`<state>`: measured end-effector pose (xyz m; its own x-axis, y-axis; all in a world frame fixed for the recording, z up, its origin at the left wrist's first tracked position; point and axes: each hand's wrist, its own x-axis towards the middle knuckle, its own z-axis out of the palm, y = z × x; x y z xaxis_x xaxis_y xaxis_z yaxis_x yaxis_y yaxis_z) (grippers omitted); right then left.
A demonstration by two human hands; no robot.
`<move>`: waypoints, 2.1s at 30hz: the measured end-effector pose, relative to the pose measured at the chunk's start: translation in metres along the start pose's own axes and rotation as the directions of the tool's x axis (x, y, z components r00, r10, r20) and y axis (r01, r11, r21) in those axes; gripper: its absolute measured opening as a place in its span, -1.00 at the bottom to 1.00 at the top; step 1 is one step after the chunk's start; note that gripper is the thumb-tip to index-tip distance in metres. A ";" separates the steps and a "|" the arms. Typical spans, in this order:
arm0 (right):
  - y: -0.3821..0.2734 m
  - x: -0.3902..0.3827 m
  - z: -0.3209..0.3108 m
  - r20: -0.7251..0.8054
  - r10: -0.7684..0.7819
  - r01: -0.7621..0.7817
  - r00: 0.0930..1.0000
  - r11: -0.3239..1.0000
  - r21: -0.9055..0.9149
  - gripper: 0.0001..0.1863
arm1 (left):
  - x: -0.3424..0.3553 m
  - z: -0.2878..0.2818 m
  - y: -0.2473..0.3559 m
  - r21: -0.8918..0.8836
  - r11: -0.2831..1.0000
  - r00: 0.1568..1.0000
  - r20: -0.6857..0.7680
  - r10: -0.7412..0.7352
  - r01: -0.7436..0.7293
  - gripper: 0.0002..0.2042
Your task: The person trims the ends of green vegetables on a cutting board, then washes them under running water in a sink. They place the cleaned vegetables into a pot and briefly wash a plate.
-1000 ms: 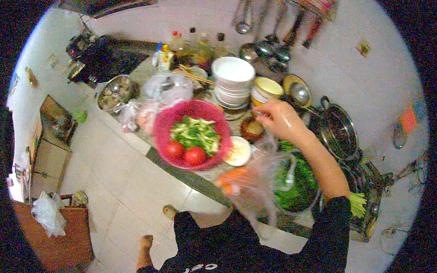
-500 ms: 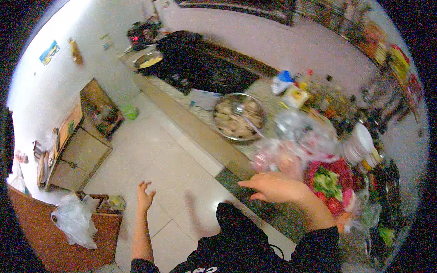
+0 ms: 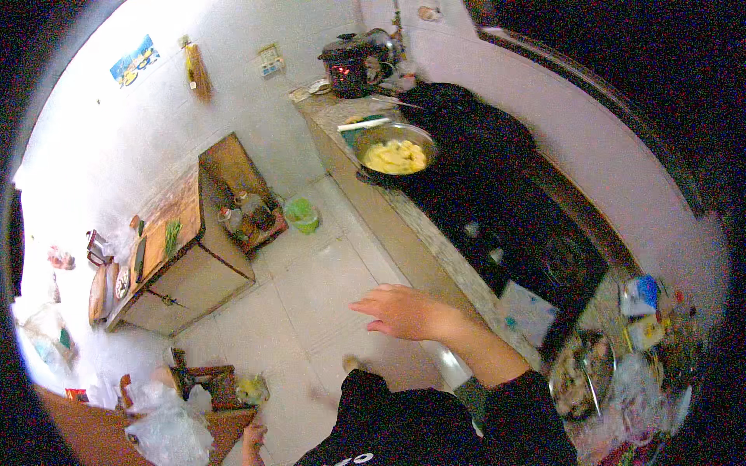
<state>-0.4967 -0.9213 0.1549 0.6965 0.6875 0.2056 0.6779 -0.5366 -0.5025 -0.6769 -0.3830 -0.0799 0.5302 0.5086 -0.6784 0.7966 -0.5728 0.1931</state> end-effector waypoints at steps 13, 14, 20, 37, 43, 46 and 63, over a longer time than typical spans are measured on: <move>0.168 0.258 -0.053 -0.206 0.399 -0.357 0.894 0.910 0.211 -0.69 | 0.273 -0.154 0.581 -0.347 0.627 0.676 -0.025 0.737 -0.697 -0.78; 0.183 0.275 -0.060 -0.247 0.432 -0.384 0.867 0.896 0.221 -0.72 | 0.260 -0.161 0.642 -0.512 0.542 0.628 0.005 0.778 -0.667 -0.74; 0.283 0.392 -0.072 -0.346 0.647 -0.399 0.680 0.721 0.566 -0.79 | 0.244 -0.170 0.859 -0.713 0.437 0.378 0.255 0.890 -0.548 -0.67; 0.402 0.496 -0.088 -0.297 0.935 -0.691 -0.195 0.083 0.718 -0.84 | 0.428 -0.077 1.316 0.126 0.402 0.415 0.432 0.801 -0.907 -0.58; 0.414 0.517 -0.088 -0.268 0.938 -0.674 -0.220 0.053 0.737 -0.81 | 0.494 -0.051 1.285 0.690 0.077 0.291 0.200 0.936 -0.720 -0.55; 0.413 0.513 -0.077 -0.332 0.926 -0.674 -0.179 0.130 0.728 -0.80 | 0.497 -0.099 1.219 0.324 0.089 0.155 0.184 0.971 -0.942 -0.65; 0.145 0.265 0.027 -0.260 0.880 0.052 -0.397 0.305 0.951 -0.70 | 0.095 -0.132 0.839 -0.389 0.553 0.184 0.672 0.717 -0.737 -0.74</move>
<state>-0.2205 -0.8038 0.1144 0.3812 -0.8727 -0.3052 0.0197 0.3377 -0.9410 0.0799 -0.7300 0.1115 0.4735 -0.7495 -0.4627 0.1628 -0.4418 0.8822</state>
